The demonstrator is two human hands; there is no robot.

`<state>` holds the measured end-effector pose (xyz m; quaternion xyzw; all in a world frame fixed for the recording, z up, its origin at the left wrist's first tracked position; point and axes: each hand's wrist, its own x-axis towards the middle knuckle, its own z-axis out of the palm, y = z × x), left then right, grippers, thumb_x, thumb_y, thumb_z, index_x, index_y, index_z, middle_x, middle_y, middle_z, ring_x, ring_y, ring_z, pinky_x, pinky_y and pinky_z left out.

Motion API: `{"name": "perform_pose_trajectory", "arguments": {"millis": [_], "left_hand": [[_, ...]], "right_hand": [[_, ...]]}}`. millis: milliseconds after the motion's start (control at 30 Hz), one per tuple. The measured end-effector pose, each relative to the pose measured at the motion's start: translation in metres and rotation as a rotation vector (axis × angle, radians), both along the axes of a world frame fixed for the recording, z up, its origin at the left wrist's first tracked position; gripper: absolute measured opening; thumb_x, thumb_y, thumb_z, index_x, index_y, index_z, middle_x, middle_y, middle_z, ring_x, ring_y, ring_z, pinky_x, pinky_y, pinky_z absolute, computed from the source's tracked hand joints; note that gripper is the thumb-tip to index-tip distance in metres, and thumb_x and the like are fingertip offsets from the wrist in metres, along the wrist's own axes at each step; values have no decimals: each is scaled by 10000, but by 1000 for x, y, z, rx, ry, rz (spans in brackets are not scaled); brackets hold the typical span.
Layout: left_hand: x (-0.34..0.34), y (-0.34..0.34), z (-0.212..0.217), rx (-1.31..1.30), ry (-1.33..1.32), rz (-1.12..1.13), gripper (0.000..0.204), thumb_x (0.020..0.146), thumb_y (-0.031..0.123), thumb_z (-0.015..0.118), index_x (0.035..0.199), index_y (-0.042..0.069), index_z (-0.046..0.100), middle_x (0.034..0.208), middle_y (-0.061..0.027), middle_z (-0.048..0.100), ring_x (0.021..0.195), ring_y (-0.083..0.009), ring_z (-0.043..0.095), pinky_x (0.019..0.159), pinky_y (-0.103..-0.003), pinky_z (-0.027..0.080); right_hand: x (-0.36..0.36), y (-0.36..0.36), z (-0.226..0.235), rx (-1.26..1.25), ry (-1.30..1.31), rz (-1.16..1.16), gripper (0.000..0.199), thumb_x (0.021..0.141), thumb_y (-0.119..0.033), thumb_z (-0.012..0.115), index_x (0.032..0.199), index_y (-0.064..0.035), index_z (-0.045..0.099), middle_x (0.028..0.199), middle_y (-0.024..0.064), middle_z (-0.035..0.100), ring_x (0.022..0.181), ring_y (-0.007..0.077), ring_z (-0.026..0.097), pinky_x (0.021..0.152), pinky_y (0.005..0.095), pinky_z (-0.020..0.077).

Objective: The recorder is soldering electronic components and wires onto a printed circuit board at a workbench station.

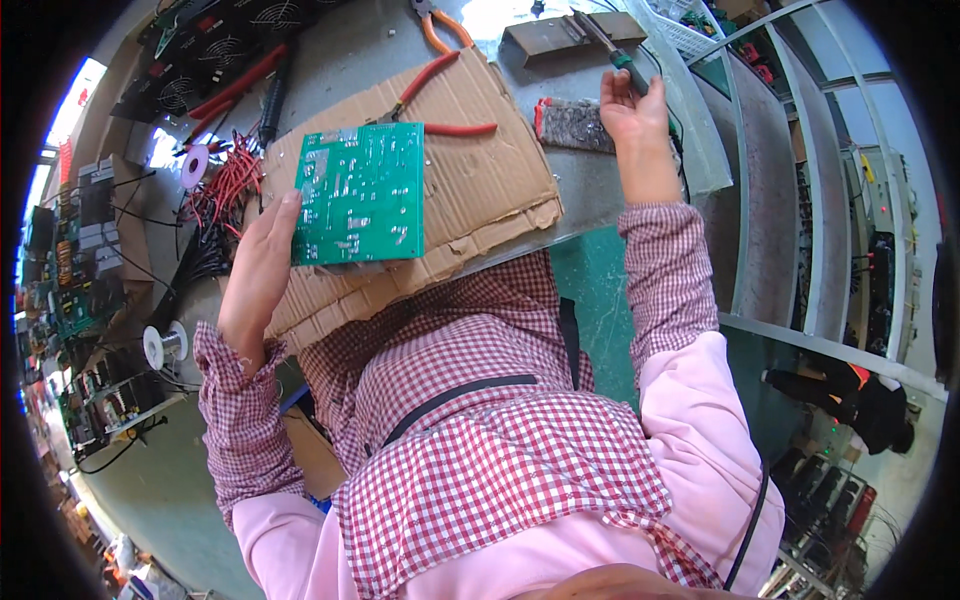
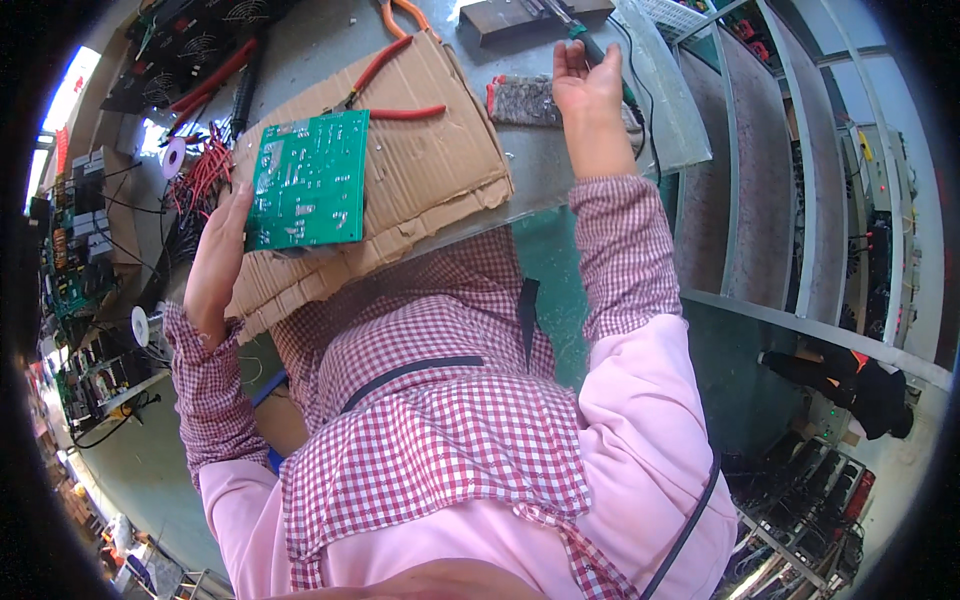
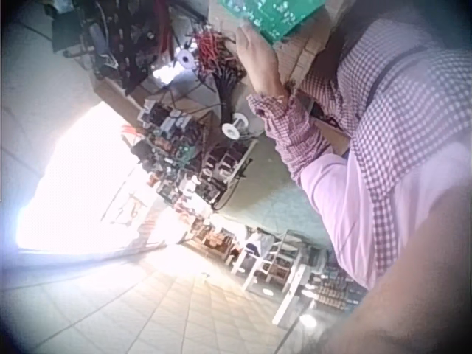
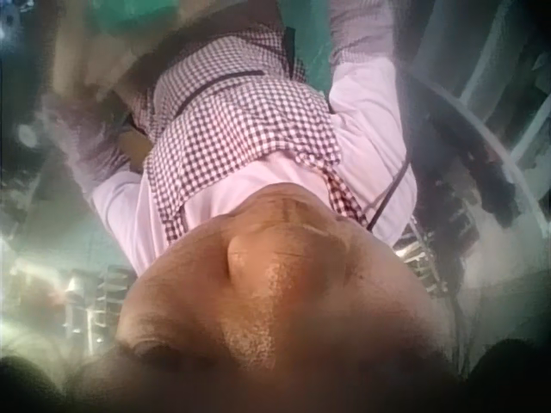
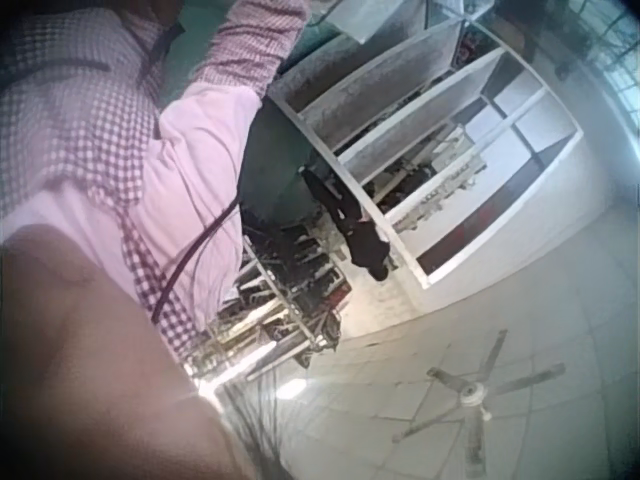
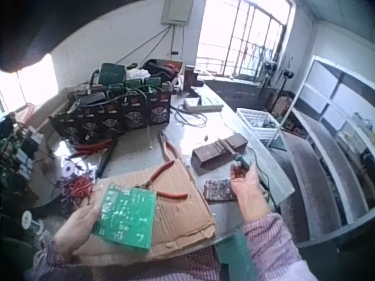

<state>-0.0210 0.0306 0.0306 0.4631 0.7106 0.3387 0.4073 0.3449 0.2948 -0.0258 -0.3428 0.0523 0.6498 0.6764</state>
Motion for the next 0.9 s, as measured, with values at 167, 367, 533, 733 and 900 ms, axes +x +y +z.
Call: {"name": "perform_pose_trajectory", "arguments": {"millis": [167,367,533,733,900], "left_hand": [[-10,-19,10,24,-159,100,412,971,314,433,1140,-42,552,1013,-109,622,926,-165,574,834,-273,421],[-30,-52,18,222,199,195,269,892,179,561,1072,-18,597,944,-115,639,883,-176,603,787,-302,455],[-109,-115,18,239,841,481,201,829,164,625,983,40,660,892,-102,626,803,-213,609,747,-297,469],[-147,-142,-12,164,1126,336,188,817,166,617,974,78,671,945,-84,624,874,-268,601,758,-351,477],[-174,-96,-45,419,1101,96,211,831,185,599,1015,101,660,975,-83,619,940,-276,582,790,-342,475]], "right_hand": [[-15,42,-20,-123,38,-44,436,936,-430,457,848,-5,501,680,108,555,581,196,568,664,401,565],[37,54,-43,-95,351,262,221,935,-157,426,1004,30,519,847,168,575,810,269,592,765,388,499],[52,56,-24,-26,392,319,333,926,-137,412,1151,98,484,1098,224,563,1025,299,551,910,416,440],[-173,-129,100,1084,-805,968,352,920,-176,505,1213,16,531,1132,145,589,927,197,598,853,298,488],[-336,-212,96,1632,-1475,1244,207,868,-155,590,1003,-14,661,921,101,646,808,156,626,706,262,486]]}}
